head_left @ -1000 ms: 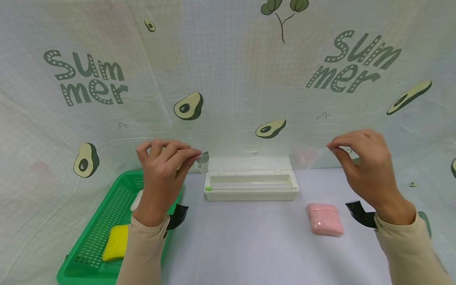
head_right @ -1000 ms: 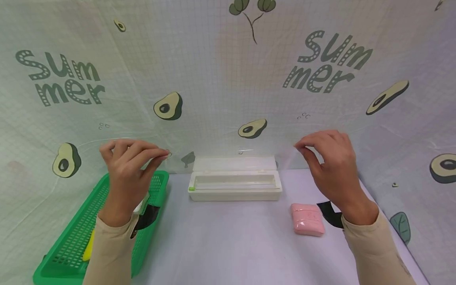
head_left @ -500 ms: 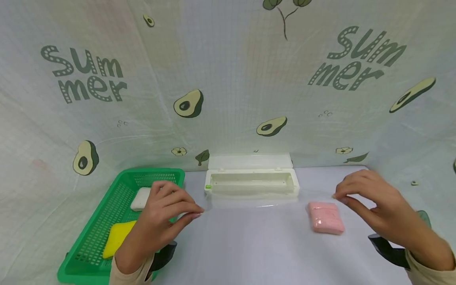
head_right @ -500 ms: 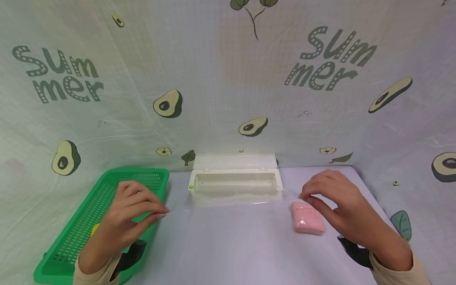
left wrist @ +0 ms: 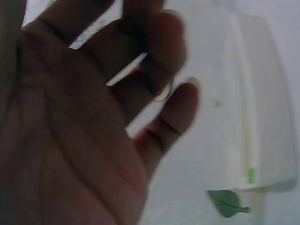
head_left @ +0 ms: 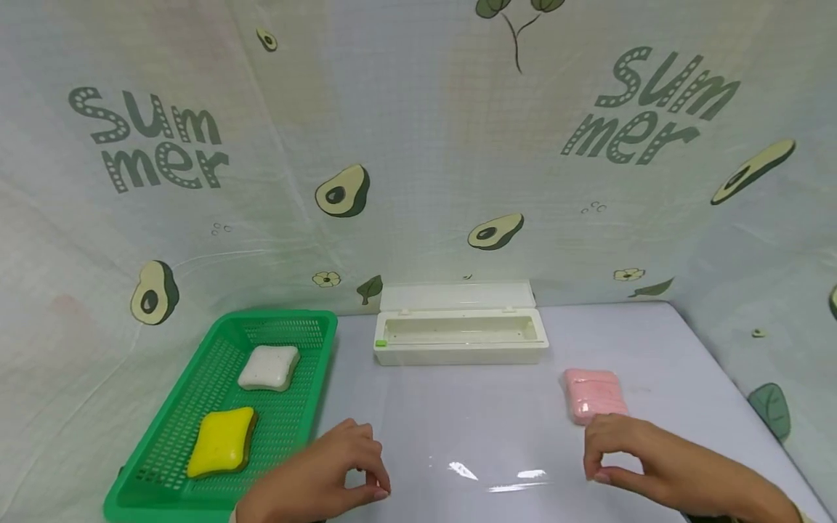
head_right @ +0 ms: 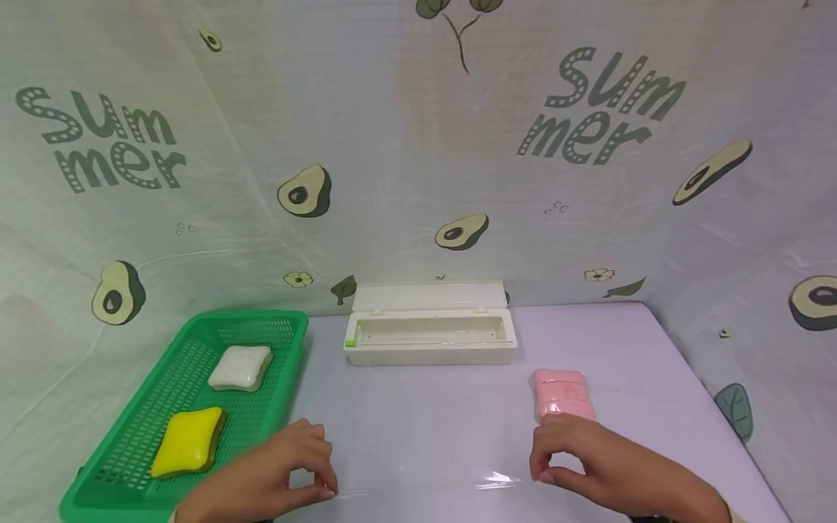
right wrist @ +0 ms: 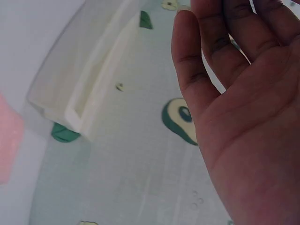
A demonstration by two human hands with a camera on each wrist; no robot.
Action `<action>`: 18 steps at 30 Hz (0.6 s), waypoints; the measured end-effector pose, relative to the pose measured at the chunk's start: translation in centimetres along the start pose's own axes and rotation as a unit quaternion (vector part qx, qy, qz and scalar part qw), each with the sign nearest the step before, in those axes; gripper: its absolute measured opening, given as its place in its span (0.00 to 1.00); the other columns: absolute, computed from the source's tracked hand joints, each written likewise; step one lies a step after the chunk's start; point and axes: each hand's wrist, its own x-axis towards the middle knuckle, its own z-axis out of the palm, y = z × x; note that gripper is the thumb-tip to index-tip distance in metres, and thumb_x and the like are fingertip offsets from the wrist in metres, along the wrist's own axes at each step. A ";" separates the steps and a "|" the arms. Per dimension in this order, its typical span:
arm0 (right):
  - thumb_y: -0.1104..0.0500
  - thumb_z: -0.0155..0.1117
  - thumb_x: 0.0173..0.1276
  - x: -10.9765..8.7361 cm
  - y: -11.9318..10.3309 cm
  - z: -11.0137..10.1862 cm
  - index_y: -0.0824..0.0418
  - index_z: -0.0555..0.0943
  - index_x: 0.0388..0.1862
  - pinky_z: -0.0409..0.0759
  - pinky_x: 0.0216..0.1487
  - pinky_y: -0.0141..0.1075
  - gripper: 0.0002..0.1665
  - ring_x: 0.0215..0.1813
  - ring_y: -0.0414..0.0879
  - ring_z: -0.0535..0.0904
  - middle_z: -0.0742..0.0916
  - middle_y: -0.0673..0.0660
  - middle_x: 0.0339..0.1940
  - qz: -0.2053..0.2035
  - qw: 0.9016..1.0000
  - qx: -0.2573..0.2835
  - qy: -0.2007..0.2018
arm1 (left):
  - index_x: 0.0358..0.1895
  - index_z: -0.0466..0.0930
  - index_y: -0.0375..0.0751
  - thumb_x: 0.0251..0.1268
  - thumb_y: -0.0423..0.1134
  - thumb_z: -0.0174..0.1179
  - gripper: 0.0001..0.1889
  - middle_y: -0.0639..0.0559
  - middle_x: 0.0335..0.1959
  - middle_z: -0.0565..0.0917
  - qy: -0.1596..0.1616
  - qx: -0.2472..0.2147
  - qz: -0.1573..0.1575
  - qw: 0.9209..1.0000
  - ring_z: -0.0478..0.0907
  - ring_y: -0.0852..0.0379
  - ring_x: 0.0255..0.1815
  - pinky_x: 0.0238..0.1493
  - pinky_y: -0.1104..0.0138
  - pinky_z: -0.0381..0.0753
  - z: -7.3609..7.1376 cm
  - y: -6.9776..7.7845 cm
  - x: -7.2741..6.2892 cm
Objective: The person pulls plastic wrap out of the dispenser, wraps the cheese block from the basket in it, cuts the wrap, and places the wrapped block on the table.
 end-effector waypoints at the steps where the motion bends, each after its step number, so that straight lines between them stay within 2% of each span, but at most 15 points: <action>1: 0.69 0.69 0.73 -0.2 0.5 0.9 0.44 0.81 0.51 0.78 0.43 0.28 0.19 0.47 0.33 0.79 0.85 0.38 0.44 0.003 1.000 0.010 -0.006 | 0.39 0.92 0.62 0.71 0.45 0.71 0.03 0.78 0.31 0.79 -0.019 -0.002 -0.022 1.000 0.70 0.74 0.40 0.42 0.76 0.72 0.7 -0.4 0.2; 3: 0.67 0.69 0.73 -0.5 1.5 2.7 0.44 0.81 0.49 0.78 0.42 0.28 0.17 0.45 0.31 0.79 0.84 0.37 0.42 0.011 1.000 0.006 -0.007 | 0.38 0.92 0.61 0.68 0.42 0.73 0.04 0.77 0.29 0.78 -0.053 -0.007 -0.073 0.996 0.69 0.74 0.37 0.39 0.75 0.71 2.3 -1.3 0.6; 7: 0.67 0.72 0.71 -1.2 3.7 6.4 0.46 0.82 0.46 0.78 0.41 0.27 0.16 0.43 0.30 0.78 0.84 0.38 0.40 0.010 1.000 -0.007 0.002 | 0.33 0.92 0.58 0.63 0.36 0.73 0.08 0.71 0.26 0.77 -0.086 -0.002 -0.165 0.983 0.67 0.70 0.33 0.35 0.72 0.70 5.7 -3.1 0.9; 10: 0.68 0.76 0.65 -1.6 5.4 9.0 0.47 0.84 0.42 0.74 0.41 0.22 0.17 0.41 0.30 0.78 0.84 0.39 0.38 -0.001 0.999 -0.041 0.020 | 0.29 0.91 0.55 0.58 0.33 0.73 0.09 0.68 0.25 0.76 -0.095 0.013 -0.194 0.976 0.67 0.68 0.32 0.36 0.70 0.70 7.8 -4.3 1.2; 13: 0.69 0.78 0.59 -1.8 6.6 11.0 0.46 0.85 0.40 0.70 0.41 0.19 0.19 0.40 0.29 0.76 0.83 0.37 0.36 -0.008 0.996 -0.083 0.044 | 0.26 0.90 0.53 0.53 0.31 0.74 0.08 0.68 0.23 0.75 -0.100 0.053 -0.177 0.978 0.65 0.69 0.30 0.38 0.72 0.67 9.4 -5.2 1.4; 15: 0.69 0.78 0.55 -2.0 7.2 12.0 0.45 0.85 0.38 0.67 0.41 0.18 0.20 0.39 0.28 0.75 0.83 0.36 0.35 -0.010 0.993 -0.104 0.054 | 0.26 0.91 0.53 0.51 0.34 0.77 0.07 0.69 0.24 0.76 -0.102 0.108 -0.139 0.979 0.64 0.70 0.30 0.37 0.74 0.65 10.3 -5.7 1.5; 17: 0.69 0.79 0.49 -2.0 7.6 12.7 0.44 0.85 0.36 0.66 0.42 0.16 0.22 0.39 0.27 0.73 0.82 0.35 0.34 -0.015 0.991 -0.120 0.062 | 0.26 0.92 0.54 0.51 0.38 0.78 0.05 0.69 0.27 0.77 -0.108 0.170 -0.103 0.974 0.62 0.72 0.31 0.36 0.76 0.62 11.0 -6.2 1.6; 18: 0.68 0.79 0.48 -2.1 7.7 13.0 0.43 0.84 0.36 0.65 0.42 0.16 0.22 0.39 0.27 0.73 0.82 0.34 0.33 -0.020 0.989 -0.128 0.065 | 0.26 0.92 0.55 0.51 0.39 0.78 0.04 0.69 0.27 0.77 -0.109 0.185 -0.095 0.972 0.62 0.72 0.31 0.36 0.77 0.61 11.4 -6.4 1.7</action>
